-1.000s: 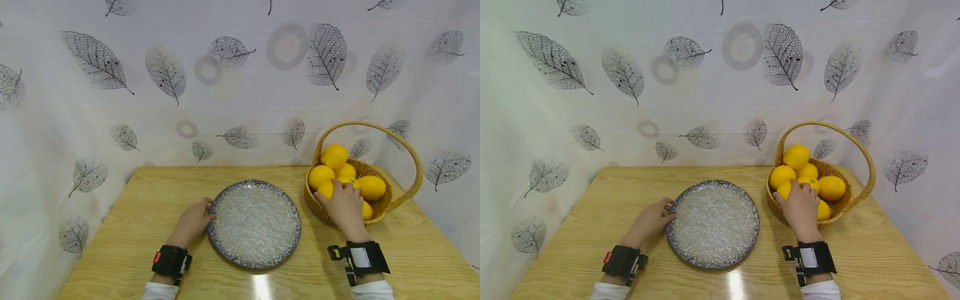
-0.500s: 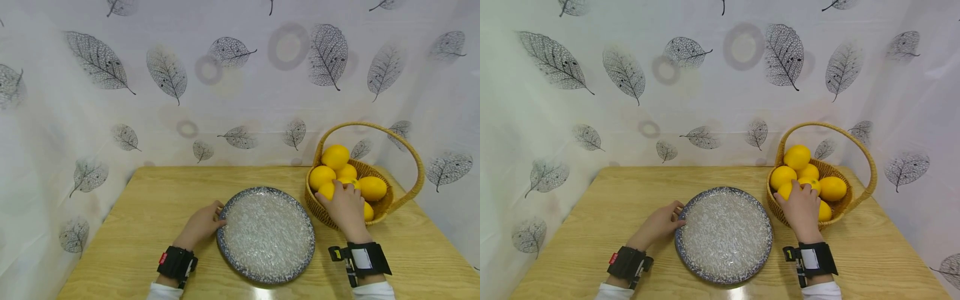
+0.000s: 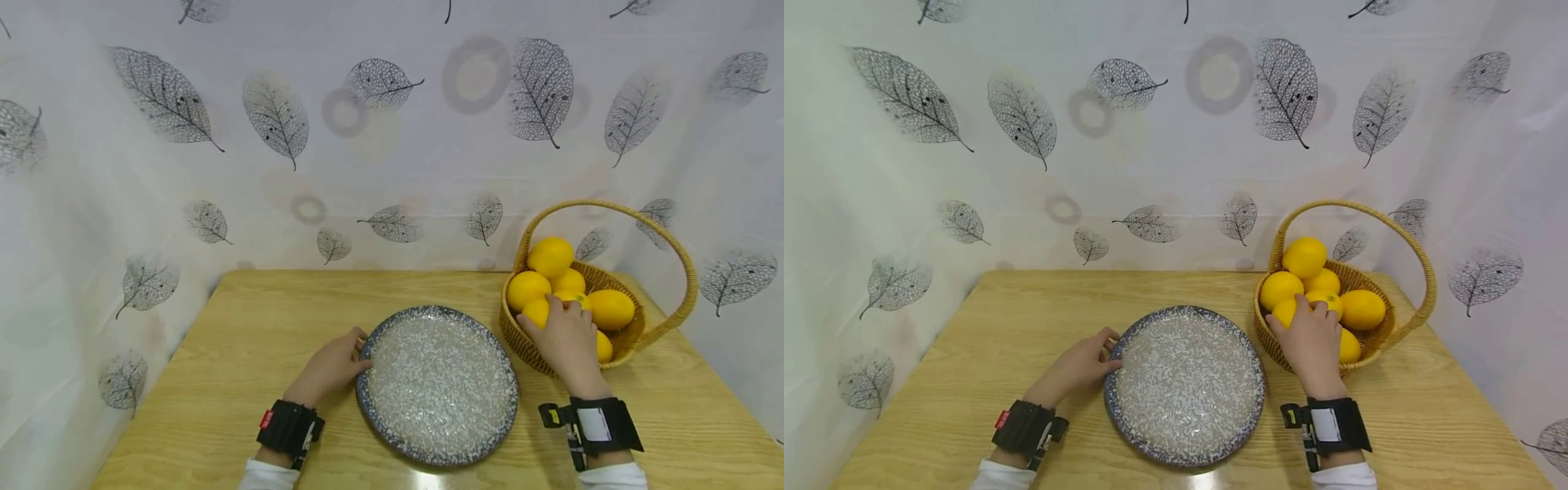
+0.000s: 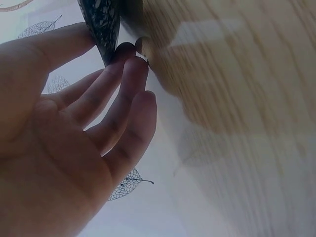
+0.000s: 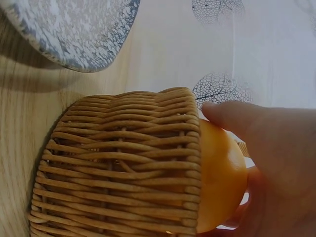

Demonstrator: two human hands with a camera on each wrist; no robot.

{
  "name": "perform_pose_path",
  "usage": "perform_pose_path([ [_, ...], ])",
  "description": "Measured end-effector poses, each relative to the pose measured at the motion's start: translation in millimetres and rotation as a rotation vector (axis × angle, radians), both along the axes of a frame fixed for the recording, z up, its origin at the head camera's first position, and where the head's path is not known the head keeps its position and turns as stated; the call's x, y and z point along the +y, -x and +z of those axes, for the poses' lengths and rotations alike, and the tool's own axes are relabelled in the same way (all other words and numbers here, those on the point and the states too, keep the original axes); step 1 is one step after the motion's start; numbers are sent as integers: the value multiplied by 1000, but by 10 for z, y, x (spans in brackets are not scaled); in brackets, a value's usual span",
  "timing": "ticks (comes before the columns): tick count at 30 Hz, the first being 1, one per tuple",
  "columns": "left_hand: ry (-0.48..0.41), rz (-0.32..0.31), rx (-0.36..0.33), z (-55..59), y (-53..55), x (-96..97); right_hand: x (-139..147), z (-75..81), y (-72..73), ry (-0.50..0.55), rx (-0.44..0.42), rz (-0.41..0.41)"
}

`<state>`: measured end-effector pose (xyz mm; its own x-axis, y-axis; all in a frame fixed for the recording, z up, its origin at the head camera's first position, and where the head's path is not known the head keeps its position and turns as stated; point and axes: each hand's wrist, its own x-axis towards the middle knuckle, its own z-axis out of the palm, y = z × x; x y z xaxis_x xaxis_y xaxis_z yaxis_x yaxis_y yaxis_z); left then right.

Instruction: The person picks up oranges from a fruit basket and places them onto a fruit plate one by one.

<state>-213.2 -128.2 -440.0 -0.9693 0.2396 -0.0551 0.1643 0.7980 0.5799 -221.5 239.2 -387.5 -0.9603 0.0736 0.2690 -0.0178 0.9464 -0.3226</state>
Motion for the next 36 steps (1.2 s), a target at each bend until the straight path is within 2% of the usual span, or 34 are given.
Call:
perform_pose_path([
  [8, -7, -13, -2, 6, -16, -3, 54, 55, 4, 25, -49, 40],
  [16, -3, -6, -2, -18, -2, -16, 41, 94, 0, 58, -106, 22],
  [30, -12, -14, -8, -11, -6, -22, 22, 66, -8, 109, 27, 2],
  [36, -16, -12, -15, -23, -9, -21, -44, 112, -37, 144, 72, -23],
])
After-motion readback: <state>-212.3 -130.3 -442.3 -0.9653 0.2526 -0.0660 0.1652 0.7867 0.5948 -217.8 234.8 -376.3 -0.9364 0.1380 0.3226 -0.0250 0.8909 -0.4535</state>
